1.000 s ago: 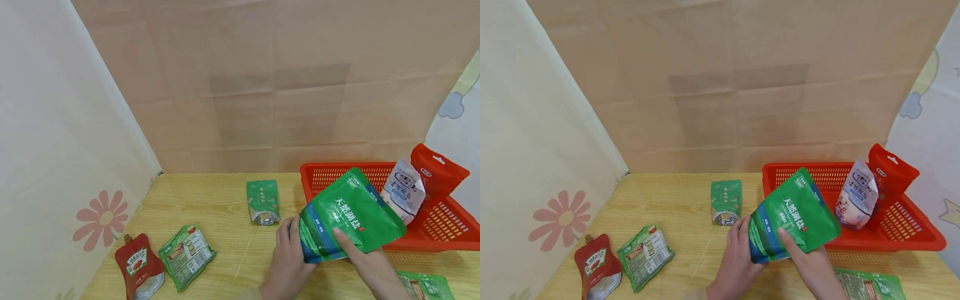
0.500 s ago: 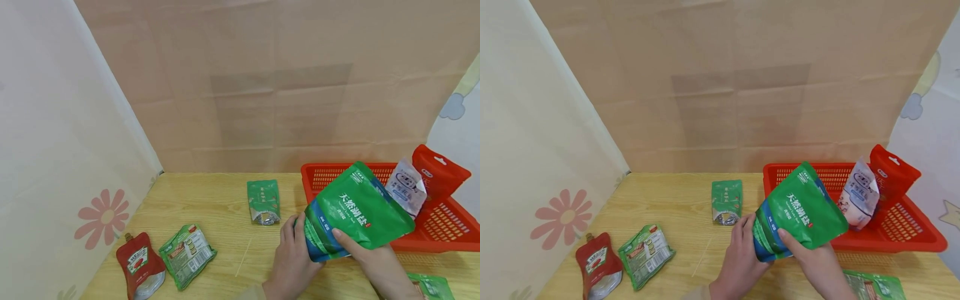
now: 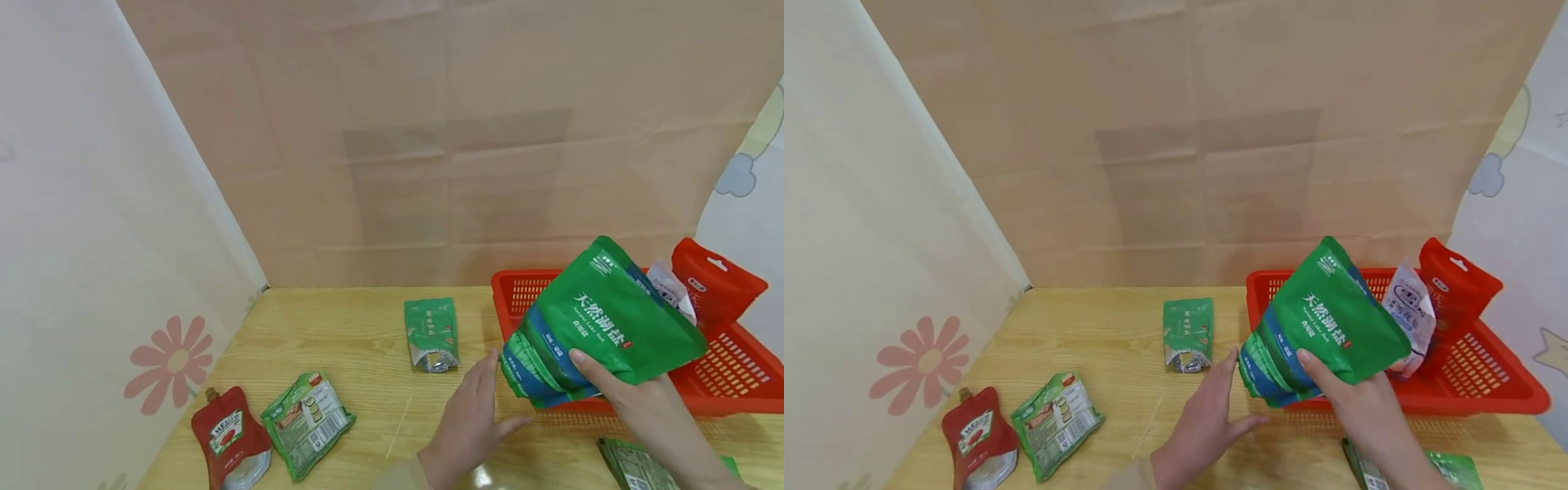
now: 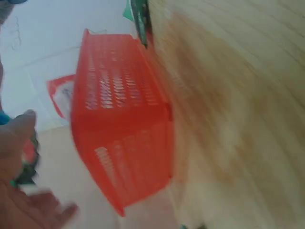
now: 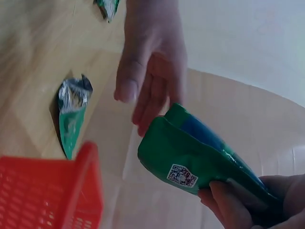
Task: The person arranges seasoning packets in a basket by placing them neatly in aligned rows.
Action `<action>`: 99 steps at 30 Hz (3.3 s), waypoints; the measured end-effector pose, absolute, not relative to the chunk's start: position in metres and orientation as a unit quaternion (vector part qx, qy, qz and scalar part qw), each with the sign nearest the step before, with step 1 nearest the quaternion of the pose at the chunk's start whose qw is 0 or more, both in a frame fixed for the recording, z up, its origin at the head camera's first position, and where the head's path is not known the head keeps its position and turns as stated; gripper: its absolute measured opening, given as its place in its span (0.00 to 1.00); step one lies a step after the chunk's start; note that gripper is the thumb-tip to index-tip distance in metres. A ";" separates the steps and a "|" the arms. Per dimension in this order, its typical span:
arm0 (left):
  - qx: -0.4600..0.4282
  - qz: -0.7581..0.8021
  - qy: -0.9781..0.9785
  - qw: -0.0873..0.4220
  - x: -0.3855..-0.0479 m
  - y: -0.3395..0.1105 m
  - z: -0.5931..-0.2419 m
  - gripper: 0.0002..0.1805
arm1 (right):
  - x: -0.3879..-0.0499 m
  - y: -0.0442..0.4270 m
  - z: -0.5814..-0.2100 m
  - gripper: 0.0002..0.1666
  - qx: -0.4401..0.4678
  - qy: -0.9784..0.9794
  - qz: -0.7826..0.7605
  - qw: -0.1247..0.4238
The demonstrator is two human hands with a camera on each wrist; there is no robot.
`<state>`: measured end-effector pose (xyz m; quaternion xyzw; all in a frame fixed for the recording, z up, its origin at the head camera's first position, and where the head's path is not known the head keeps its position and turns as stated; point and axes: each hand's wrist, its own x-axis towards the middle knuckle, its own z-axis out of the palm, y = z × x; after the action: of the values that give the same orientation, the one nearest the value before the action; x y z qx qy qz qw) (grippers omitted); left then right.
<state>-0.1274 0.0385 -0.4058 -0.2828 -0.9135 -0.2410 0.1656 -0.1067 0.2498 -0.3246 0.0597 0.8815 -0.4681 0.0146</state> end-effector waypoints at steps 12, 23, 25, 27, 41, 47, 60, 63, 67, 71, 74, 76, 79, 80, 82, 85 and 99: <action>-0.412 0.007 -0.887 0.210 -0.164 0.035 -0.416 0.27 | -0.122 0.274 -0.311 0.32 0.043 0.873 -0.472 -0.120; -0.386 0.041 -0.909 0.155 -0.167 0.066 -0.421 0.29 | -0.147 0.287 -0.323 0.29 0.023 0.846 -0.485 -0.221; -0.380 0.033 -0.914 0.140 -0.165 0.071 -0.420 0.30 | -0.152 0.292 -0.329 0.29 0.033 0.847 -0.478 -0.230; -0.371 0.017 -0.920 0.124 -0.162 0.076 -0.419 0.30 | -0.157 0.297 -0.334 0.29 0.047 0.847 -0.476 -0.232; -0.304 -0.031 -0.934 0.185 -0.146 0.097 -0.429 0.17 | -0.179 0.323 -0.363 0.37 0.101 0.875 -0.416 -0.226; -0.306 -0.032 -0.936 0.170 -0.147 0.096 -0.428 0.18 | -0.183 0.325 -0.371 0.37 0.098 0.879 -0.415 -0.212; -0.304 -0.042 -0.936 0.171 -0.147 0.097 -0.431 0.18 | -0.191 0.348 -0.394 0.40 0.103 0.912 -0.385 -0.102; -0.302 -0.043 -0.938 0.164 -0.147 0.097 -0.430 0.18 | -0.193 0.349 -0.396 0.41 0.100 0.913 -0.384 -0.095; -0.301 -0.044 -0.941 0.146 -0.148 0.097 -0.428 0.18 | -0.196 0.350 -0.396 0.41 0.101 0.924 -0.359 -0.085; -0.302 -0.052 -0.943 0.133 -0.148 0.096 -0.427 0.17 | -0.198 0.352 -0.396 0.40 0.110 0.933 -0.336 -0.072; -0.303 -0.055 -0.942 0.135 -0.148 0.096 -0.428 0.17 | -0.200 0.354 -0.396 0.41 0.112 0.935 -0.331 -0.058; -0.304 -0.054 -0.940 0.142 -0.148 0.096 -0.428 0.17 | -0.200 0.355 -0.396 0.40 0.110 0.936 -0.329 -0.053; -0.307 -0.049 -0.938 0.151 -0.148 0.096 -0.429 0.17 | -0.200 0.356 -0.397 0.40 0.106 0.939 -0.323 -0.049; -0.308 -0.048 -0.938 0.152 -0.148 0.096 -0.430 0.17 | -0.200 0.356 -0.397 0.40 0.102 0.940 -0.321 -0.048; -0.308 -0.047 -0.938 0.154 -0.148 0.096 -0.430 0.18 | -0.199 0.357 -0.398 0.39 0.098 0.942 -0.319 -0.044; -0.308 -0.047 -0.938 0.151 -0.148 0.096 -0.430 0.18 | -0.200 0.357 -0.398 0.39 0.097 0.941 -0.322 -0.030; -0.299 -0.059 -0.943 0.132 -0.148 0.097 -0.429 0.19 | -0.197 0.358 -0.400 0.42 0.102 0.921 -0.376 -0.019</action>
<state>-0.1479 0.0966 -0.4289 -0.2988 -0.9433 -0.0590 0.1323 -0.1967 0.3579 -0.3998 0.1024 0.9206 -0.3763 -0.0188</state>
